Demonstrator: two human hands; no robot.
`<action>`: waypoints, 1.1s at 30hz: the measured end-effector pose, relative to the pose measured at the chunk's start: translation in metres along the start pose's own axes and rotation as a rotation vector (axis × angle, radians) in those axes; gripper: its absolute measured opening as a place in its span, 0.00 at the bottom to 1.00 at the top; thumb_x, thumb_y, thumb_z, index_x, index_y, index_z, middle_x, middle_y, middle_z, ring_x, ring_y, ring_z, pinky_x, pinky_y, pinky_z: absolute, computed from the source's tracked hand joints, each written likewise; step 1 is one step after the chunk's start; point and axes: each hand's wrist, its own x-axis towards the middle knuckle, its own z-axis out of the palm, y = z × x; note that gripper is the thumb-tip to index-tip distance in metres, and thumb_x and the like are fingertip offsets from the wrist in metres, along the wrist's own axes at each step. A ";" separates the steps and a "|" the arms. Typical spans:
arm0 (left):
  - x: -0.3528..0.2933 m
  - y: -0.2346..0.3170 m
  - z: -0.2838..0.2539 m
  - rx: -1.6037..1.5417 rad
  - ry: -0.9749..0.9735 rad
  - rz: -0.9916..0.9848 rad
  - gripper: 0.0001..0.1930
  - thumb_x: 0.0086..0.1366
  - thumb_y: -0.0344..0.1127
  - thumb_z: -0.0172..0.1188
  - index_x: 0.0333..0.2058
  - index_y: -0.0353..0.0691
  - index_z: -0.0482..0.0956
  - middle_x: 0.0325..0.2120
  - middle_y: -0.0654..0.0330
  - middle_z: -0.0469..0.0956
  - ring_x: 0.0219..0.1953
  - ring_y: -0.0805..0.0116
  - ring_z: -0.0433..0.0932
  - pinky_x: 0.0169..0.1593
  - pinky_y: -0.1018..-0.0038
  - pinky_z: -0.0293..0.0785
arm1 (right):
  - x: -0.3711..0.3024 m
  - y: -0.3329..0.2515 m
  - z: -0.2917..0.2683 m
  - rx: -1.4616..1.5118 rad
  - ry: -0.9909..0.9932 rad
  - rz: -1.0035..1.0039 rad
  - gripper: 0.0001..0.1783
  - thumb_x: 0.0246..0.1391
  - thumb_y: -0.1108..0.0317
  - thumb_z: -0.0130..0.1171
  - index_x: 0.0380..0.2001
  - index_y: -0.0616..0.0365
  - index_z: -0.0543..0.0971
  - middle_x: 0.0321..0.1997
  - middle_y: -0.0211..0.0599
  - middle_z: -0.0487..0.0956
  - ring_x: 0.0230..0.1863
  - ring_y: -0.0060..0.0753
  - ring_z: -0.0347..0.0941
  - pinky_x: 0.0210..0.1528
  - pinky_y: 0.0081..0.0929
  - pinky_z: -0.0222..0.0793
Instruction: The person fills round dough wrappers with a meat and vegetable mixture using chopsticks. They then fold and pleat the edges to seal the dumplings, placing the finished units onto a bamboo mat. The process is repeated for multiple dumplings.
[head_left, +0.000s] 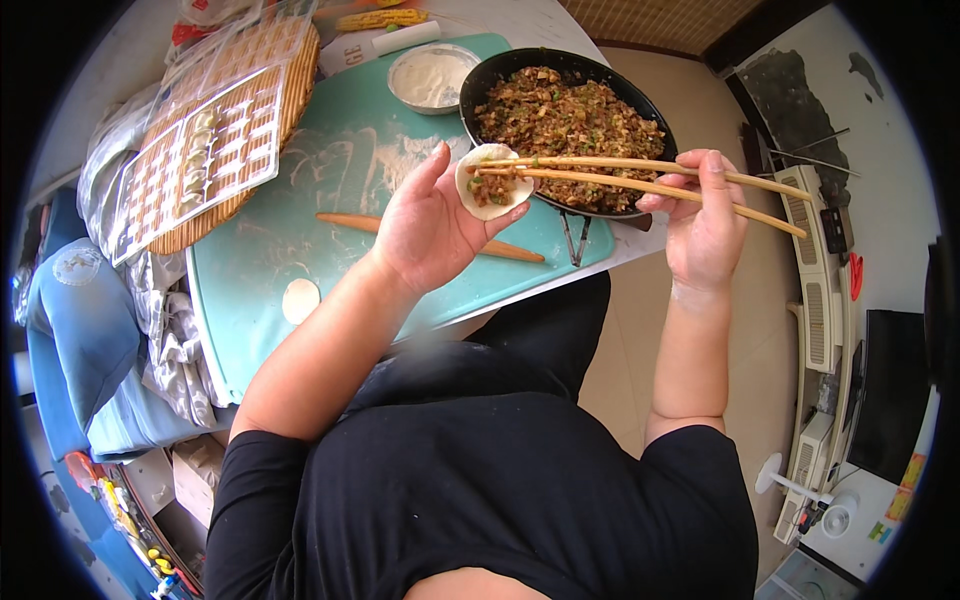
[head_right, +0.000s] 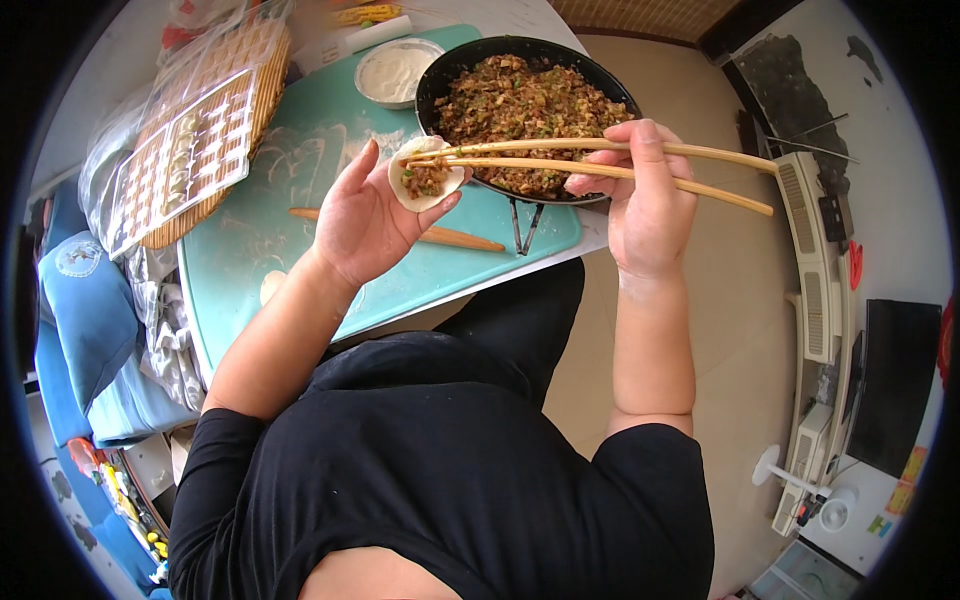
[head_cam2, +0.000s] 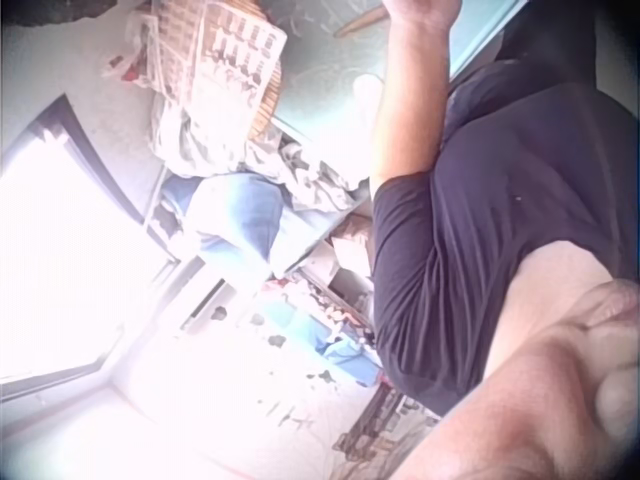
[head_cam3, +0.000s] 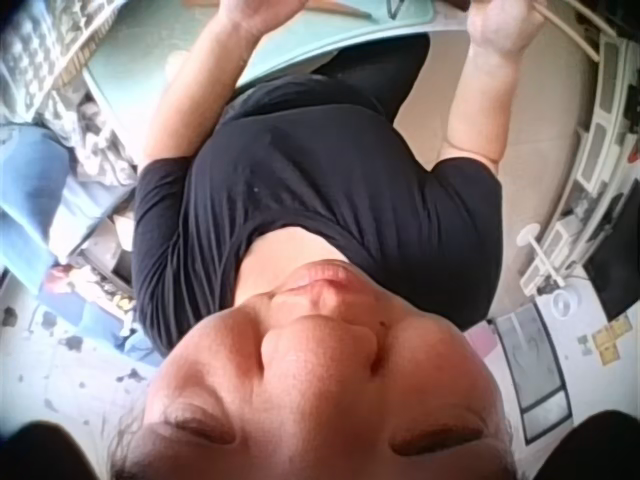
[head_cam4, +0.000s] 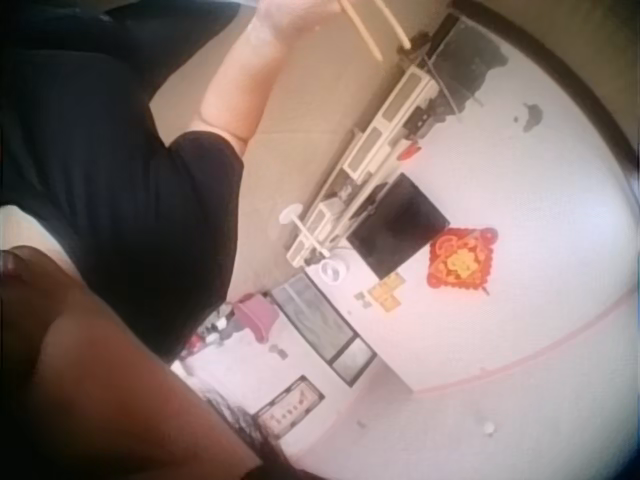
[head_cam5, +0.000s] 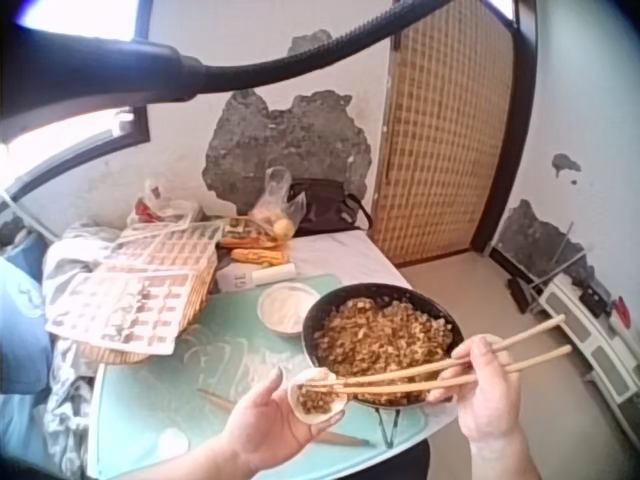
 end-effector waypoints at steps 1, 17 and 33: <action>0.000 0.000 -0.001 0.000 0.002 0.000 0.27 0.68 0.51 0.36 0.53 0.32 0.62 0.52 0.51 0.66 0.55 0.56 0.65 0.60 0.59 0.59 | 0.001 0.000 0.000 -0.004 0.004 0.010 0.14 0.60 0.63 0.45 0.32 0.65 0.72 0.21 0.40 0.75 0.18 0.34 0.72 0.23 0.28 0.75; 0.001 0.001 -0.004 0.179 0.010 0.031 0.27 0.68 0.51 0.34 0.53 0.34 0.63 0.51 0.54 0.68 0.53 0.59 0.67 0.58 0.62 0.62 | 0.000 0.004 0.009 -0.043 -0.031 0.025 0.15 0.60 0.63 0.44 0.32 0.65 0.72 0.21 0.39 0.74 0.18 0.33 0.72 0.23 0.27 0.75; -0.004 0.005 -0.007 0.049 0.134 0.056 0.25 0.68 0.49 0.34 0.53 0.33 0.62 0.52 0.49 0.66 0.55 0.55 0.65 0.58 0.62 0.61 | 0.010 0.013 -0.034 -0.255 0.179 0.061 0.17 0.59 0.60 0.45 0.34 0.67 0.71 0.23 0.39 0.73 0.21 0.32 0.73 0.27 0.25 0.75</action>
